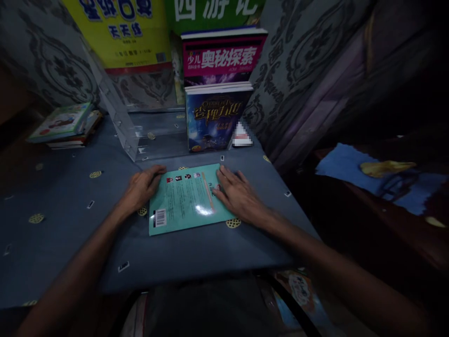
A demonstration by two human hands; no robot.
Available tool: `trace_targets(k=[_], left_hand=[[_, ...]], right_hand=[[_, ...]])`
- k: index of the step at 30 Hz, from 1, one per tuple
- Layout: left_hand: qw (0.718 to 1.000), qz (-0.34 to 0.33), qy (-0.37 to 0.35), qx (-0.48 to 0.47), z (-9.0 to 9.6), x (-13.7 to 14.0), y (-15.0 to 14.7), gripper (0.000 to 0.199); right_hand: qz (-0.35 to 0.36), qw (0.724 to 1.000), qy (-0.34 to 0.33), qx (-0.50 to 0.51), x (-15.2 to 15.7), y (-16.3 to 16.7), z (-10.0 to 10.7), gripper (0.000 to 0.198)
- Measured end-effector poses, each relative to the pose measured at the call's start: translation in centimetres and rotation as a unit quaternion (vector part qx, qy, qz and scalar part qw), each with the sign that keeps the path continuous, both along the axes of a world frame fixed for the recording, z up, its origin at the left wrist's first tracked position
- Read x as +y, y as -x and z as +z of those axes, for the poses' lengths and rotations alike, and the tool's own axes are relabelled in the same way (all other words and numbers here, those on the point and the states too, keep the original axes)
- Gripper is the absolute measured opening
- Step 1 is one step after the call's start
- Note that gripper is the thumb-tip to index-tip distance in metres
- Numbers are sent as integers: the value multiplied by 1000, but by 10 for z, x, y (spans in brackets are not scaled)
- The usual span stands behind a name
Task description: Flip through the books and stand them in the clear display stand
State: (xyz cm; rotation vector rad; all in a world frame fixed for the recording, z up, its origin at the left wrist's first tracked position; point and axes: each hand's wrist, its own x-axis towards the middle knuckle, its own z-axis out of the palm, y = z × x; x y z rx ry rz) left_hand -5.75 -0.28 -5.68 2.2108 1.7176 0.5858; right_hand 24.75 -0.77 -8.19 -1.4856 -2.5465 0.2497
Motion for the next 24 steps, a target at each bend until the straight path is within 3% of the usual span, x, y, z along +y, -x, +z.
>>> trace_targets(k=[6, 12, 15, 19, 24], left_hand=[[998, 0, -20, 66, 6, -7, -5, 41], [983, -40, -43, 174, 1, -9, -25, 41], [978, -103, -46, 173, -5, -1, -47, 45], [962, -222, -22, 157, -6, 4, -87, 49], [926, -350, -21, 139, -6, -22, -128, 50]], right_hand=[[2, 999, -10, 33, -3, -3, -7, 59], [67, 987, 84, 117, 36, -4, -3, 60], [83, 967, 116, 211, 47, -9, -6, 63], [50, 933, 163, 317, 50, -13, -9, 67], [47, 914, 186, 357, 50, -13, -7, 69]])
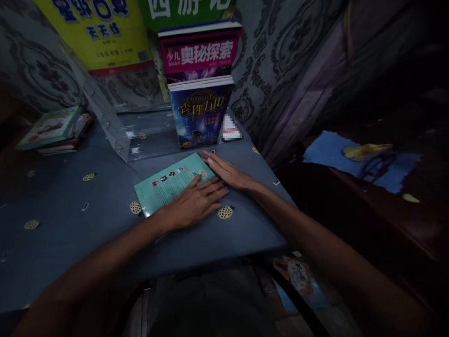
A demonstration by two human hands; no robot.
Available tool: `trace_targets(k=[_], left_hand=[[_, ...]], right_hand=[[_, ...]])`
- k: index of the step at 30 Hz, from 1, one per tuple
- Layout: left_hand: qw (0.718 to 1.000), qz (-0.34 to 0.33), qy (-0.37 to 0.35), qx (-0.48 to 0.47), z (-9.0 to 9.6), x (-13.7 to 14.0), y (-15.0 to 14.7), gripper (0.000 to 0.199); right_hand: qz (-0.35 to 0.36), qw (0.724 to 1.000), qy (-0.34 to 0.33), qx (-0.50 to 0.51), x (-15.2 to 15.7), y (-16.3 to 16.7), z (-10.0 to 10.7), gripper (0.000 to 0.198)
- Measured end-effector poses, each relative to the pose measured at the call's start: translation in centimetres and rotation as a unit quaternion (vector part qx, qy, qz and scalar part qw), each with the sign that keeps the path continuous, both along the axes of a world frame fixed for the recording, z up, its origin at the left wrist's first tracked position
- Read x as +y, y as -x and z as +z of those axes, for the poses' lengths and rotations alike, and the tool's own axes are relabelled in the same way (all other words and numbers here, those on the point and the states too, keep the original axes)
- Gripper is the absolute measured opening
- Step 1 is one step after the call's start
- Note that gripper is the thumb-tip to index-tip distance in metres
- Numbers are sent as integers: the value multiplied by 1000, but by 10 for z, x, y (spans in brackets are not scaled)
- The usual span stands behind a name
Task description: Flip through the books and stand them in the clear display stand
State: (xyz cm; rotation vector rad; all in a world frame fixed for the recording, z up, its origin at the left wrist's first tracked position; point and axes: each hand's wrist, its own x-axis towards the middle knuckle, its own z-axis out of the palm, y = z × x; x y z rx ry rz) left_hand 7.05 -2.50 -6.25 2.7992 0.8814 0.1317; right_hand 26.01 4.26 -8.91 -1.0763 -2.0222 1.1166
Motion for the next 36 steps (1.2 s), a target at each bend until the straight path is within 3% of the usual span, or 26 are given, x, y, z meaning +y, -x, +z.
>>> trace_targets(k=[3, 6, 9, 12, 15, 18, 23, 27, 30, 36], left_hand=[[999, -27, 23, -3, 4, -9, -1, 51], [999, -15, 49, -14, 7, 0, 21, 50], [997, 53, 41, -26, 4, 19, 62, 51], [989, 138, 33, -33, -2, 36, 104, 55], [982, 182, 26, -30, -7, 48, 130, 60], [984, 173, 20, -35, -11, 56, 142, 63], [979, 184, 8, -91, -18, 59, 153, 63], [974, 196, -11, -114, -24, 59, 156, 60], [974, 195, -23, -114, -24, 59, 153, 58], [967, 237, -86, -36, -12, 46, 143, 45]], right_hand=[[6, 1000, -10, -2, 0, 0, 1, 70], [1, 999, -27, -23, -1, 0, 1, 68], [-12, 994, -75, -82, -7, 3, -3, 62], [-15, 972, -173, -160, -20, 17, -7, 53], [80, 942, -269, -184, -34, 49, -5, 40], [219, 906, -322, -168, -42, 94, 5, 36], [241, 885, -357, -174, -60, 138, 15, 34], [279, 874, -372, -142, -96, 127, 9, 37], [282, 881, -358, -124, -117, 112, 6, 39], [247, 905, -330, -103, -119, 81, 4, 34]])
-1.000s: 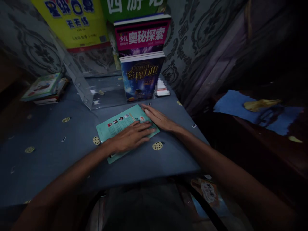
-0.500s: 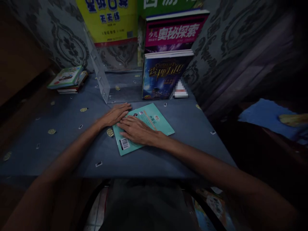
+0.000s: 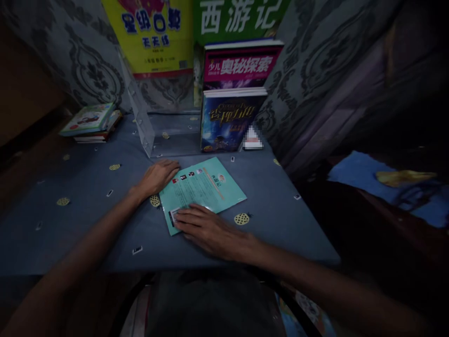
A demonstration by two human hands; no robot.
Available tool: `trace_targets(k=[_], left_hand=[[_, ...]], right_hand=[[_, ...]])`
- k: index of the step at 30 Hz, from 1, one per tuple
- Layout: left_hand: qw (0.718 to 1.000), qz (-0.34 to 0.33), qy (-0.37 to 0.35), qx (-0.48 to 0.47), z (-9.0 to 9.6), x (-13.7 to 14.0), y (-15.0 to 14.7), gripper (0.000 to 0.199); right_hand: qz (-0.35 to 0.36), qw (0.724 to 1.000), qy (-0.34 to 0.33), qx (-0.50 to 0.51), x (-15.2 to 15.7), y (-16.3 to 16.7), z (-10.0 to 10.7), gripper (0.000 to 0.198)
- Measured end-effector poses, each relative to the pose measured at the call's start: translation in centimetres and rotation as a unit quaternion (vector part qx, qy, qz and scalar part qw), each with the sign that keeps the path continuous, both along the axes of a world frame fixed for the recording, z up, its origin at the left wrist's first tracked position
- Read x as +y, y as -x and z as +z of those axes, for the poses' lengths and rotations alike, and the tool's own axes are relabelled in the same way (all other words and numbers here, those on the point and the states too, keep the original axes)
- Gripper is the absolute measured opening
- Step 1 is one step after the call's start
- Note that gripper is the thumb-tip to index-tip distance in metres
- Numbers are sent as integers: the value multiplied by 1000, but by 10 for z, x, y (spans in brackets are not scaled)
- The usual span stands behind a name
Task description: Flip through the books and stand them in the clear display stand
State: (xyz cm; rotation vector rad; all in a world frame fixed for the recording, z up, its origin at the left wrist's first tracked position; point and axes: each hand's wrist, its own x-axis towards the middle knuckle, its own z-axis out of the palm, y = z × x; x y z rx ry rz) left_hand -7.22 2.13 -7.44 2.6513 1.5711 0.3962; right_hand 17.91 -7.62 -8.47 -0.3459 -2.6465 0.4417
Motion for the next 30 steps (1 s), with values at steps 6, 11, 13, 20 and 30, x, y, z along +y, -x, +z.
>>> trace_targets(k=[6, 11, 13, 20, 30], left_hand=[[994, 56, -6, 98, 17, -14, -16, 36], [987, 104, 19, 123, 28, -25, -38, 40], [987, 119, 31, 102, 30, -27, -46, 42], [974, 162, 155, 44, 36, -8, -49, 54], [911, 91, 347, -202, 40, -13, -33, 58]], right_hand=[[-143, 990, 17, 1, 21, -68, -4, 39], [-258, 965, 41, -17, 32, -98, -10, 43], [-260, 964, 54, -3, 33, -98, -12, 43], [-245, 966, 83, 16, 32, -98, -18, 44], [-230, 967, 104, 21, 31, -100, -14, 45]])
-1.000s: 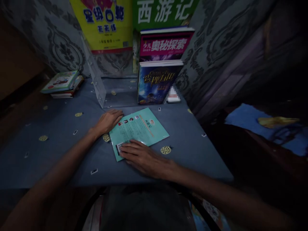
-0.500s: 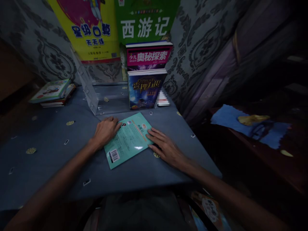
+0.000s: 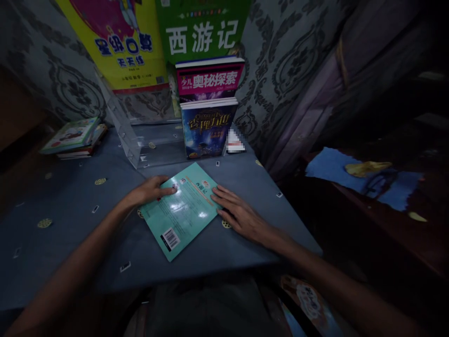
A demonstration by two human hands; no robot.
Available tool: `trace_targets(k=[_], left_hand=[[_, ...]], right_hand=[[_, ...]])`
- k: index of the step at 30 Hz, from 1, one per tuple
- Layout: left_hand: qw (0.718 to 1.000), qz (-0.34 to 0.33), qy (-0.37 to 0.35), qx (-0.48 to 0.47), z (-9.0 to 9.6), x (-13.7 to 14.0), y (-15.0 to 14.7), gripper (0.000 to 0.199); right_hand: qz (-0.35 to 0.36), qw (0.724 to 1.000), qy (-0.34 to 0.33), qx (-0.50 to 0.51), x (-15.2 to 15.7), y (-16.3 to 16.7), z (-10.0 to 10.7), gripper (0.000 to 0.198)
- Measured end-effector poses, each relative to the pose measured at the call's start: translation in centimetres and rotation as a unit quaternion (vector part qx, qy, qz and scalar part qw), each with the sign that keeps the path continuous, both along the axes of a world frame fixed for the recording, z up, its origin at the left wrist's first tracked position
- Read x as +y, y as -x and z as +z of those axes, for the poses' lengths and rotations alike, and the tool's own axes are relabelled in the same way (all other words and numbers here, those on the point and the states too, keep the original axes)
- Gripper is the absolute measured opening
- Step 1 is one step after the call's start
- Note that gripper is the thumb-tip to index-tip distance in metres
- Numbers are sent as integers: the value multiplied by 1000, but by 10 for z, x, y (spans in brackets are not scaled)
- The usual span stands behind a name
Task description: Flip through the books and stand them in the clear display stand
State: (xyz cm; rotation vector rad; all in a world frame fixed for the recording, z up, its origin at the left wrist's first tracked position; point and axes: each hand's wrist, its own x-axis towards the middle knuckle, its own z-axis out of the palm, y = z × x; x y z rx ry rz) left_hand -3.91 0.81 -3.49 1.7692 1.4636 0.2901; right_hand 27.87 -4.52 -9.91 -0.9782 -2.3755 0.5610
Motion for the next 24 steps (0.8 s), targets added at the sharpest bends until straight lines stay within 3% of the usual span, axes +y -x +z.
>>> trace_targets(k=[5, 9, 12, 15, 17, 20, 22, 24], left_hand=[[996, -38, -56, 60, 2, -4, -4, 47], [999, -18, -33, 21, 8, -5, -3, 46], [1000, 8, 7, -29, 20, -8, -2, 51], [999, 13, -24, -25, 40, -17, -5, 52], [996, 10, -86, 10, 59, -26, -9, 51], [981, 7, -178, 82, 87, -45, -19, 48], [963, -2, -227, 145, 98, -62, -28, 40], [946, -24, -254, 198, 97, -84, -41, 34]], right_hand=[[1, 1000, -6, 2, 1, 2, 1, 45], [-26, 998, -43, -27, -7, 7, 2, 42], [-64, 995, -73, -29, -18, 13, 4, 39], [-94, 994, -60, 12, -25, 20, 10, 37], [-95, 993, -11, 63, -25, 27, 18, 38], [-81, 977, 113, 158, -20, 39, 37, 50], [-62, 948, 207, 234, -19, 46, 51, 67], [-21, 900, 294, 321, -22, 51, 66, 83]])
